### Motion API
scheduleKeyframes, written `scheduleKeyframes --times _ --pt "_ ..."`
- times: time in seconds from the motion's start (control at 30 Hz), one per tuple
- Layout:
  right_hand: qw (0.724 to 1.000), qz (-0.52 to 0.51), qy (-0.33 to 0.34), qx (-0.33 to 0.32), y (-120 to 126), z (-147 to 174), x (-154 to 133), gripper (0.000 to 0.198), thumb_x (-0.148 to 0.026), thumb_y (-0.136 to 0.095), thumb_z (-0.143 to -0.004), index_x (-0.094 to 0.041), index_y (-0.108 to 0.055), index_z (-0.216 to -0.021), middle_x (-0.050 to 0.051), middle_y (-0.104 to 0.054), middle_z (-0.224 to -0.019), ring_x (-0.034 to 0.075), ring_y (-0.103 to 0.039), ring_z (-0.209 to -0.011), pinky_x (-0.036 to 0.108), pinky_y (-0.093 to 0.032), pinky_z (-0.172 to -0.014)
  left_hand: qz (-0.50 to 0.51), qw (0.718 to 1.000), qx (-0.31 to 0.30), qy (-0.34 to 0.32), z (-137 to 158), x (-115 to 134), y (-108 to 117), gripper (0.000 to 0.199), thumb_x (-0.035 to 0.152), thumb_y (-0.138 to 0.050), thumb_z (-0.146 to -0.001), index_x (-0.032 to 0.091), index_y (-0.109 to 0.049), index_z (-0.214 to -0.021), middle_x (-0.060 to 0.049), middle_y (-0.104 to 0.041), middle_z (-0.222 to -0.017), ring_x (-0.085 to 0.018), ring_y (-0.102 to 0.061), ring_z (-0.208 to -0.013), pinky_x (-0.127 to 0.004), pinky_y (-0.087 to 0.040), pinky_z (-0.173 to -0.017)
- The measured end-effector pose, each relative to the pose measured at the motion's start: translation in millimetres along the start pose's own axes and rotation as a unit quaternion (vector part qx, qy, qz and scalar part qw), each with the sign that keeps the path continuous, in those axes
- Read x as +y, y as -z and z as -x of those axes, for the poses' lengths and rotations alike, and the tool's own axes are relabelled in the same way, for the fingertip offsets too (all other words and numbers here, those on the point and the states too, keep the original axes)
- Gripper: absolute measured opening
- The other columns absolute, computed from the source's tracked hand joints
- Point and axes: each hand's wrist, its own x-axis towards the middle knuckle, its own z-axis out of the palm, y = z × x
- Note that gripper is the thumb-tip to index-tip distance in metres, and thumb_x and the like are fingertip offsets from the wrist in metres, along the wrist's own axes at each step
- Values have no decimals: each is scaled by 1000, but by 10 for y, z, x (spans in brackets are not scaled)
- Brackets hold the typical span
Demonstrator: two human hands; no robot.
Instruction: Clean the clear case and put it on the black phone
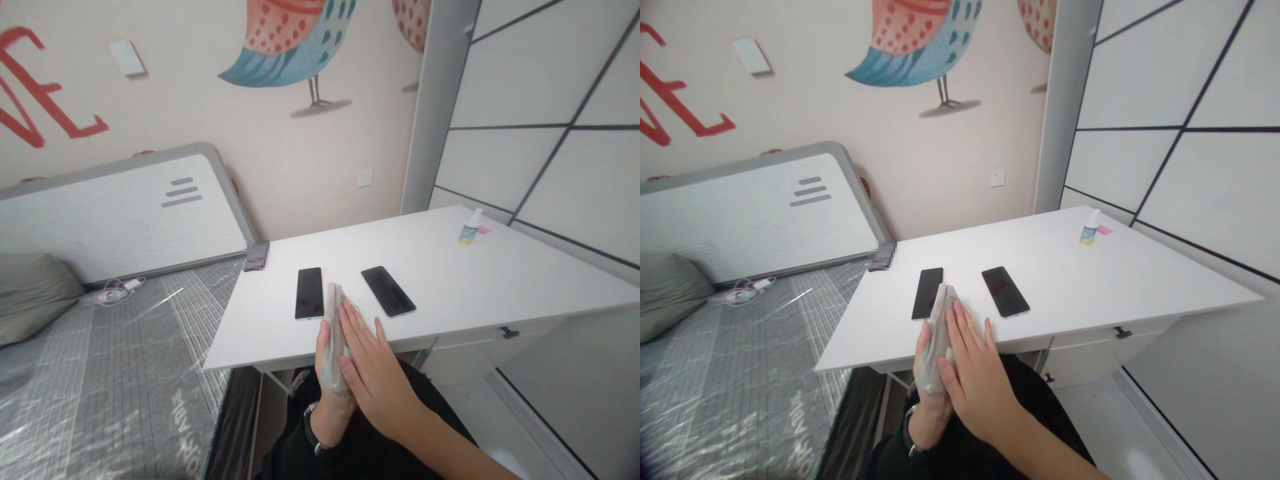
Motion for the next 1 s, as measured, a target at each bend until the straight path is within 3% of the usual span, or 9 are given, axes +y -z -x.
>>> scheduleKeyframes --times 0.17,0.3,0.43,0.57,0.73,1.0 --pt "1000 3 -10 -6 -32 -65 13 69 -34 -22 -111 -24 21 -163 10 -18 -175 31 -24 -161 69 -32 -123 -1 999 27 -35 36 -26 35 59 36 -27 -103 24 -85 -99 -4 -75 -135 -20 -36 -156 -42 -32 -129" --pt "1000 6 -9 -15 -36 -38 -12 69 -32 -23 -111 -25 21 -163 9 -19 -174 30 -25 -160 69 -35 -122 -10 998 6 -60 29 -56 201 54 36 -32 -102 24 -84 -105 -6 -75 -135 -20 -38 -156 -39 -29 -130" --pt "1000 6 0 -25 -40 -18 -35 68 -29 -25 -110 -23 15 -165 10 -21 -173 31 -28 -159 68 -36 -122 -34 993 36 -105 1 -94 387 45 41 -40 -101 28 -83 -106 -1 -72 -140 -18 -35 -157 -35 -24 -131" --pt "1000 5 4 -29 -43 -16 -56 69 -29 -27 -110 -22 13 -165 10 -21 -173 32 -27 -159 68 -37 -121 -30 995 40 -92 4 -104 421 44 44 -42 -100 29 -82 -109 0 -68 -147 -19 -37 -156 -36 -28 -129" --pt "999 2 1 -32 -46 -11 -66 70 -29 -27 -110 -23 16 -164 9 -19 -174 32 -27 -159 69 -37 -121 -9 998 14 -68 62 -89 309 48 41 -38 -101 29 -84 -107 -2 -72 -140 -17 -38 -155 -33 -32 -127" --pt "1000 20 12 -21 -36 21 -87 71 -25 -28 -109 -21 17 -164 11 -17 -174 31 -23 -160 68 -39 -121 -18 997 -29 -64 11 -110 474 49 41 -38 -99 27 -84 -108 -4 -71 -142 -20 -29 -159 -39 -21 -132"
